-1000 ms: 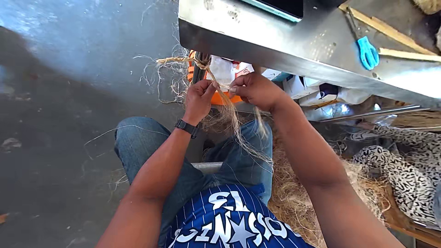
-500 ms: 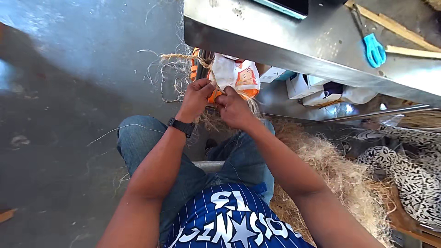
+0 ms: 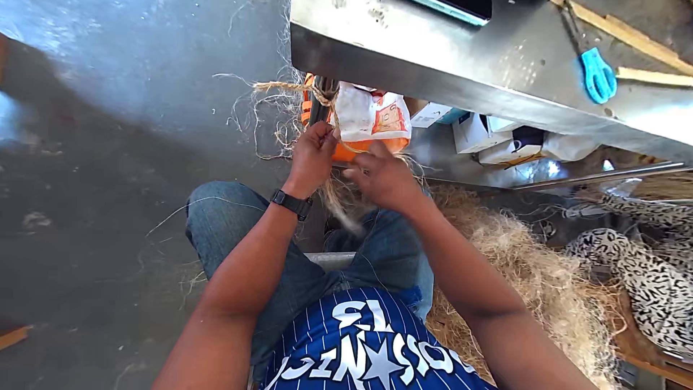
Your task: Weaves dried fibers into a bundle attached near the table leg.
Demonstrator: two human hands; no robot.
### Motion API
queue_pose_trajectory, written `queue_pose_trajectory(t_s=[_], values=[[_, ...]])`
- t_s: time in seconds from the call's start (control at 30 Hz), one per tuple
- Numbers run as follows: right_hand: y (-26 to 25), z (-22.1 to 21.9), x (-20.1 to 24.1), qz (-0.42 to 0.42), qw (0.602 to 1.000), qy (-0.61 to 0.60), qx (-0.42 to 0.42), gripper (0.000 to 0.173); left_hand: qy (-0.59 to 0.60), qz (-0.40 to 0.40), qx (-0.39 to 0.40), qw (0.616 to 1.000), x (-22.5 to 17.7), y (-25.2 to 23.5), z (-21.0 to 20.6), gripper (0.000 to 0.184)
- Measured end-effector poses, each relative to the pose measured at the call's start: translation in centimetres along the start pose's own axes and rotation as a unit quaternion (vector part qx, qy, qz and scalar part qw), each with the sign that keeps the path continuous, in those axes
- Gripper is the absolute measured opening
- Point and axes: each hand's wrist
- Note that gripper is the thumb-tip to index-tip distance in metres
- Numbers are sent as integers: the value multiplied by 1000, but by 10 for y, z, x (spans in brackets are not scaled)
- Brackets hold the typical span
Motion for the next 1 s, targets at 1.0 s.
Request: queue_pose_trajectory(t_s=[1.0], values=[[-57, -9, 2, -51, 930, -364, 28, 22, -34, -12, 16, 999, -6, 3, 16, 19]])
Point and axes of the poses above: each hand's wrist, its own y-axis away from the middle knuckle, its own z-axis out of the back of the hand, x = y × z, and after that the axes turned 4 degrees about z, right-handed
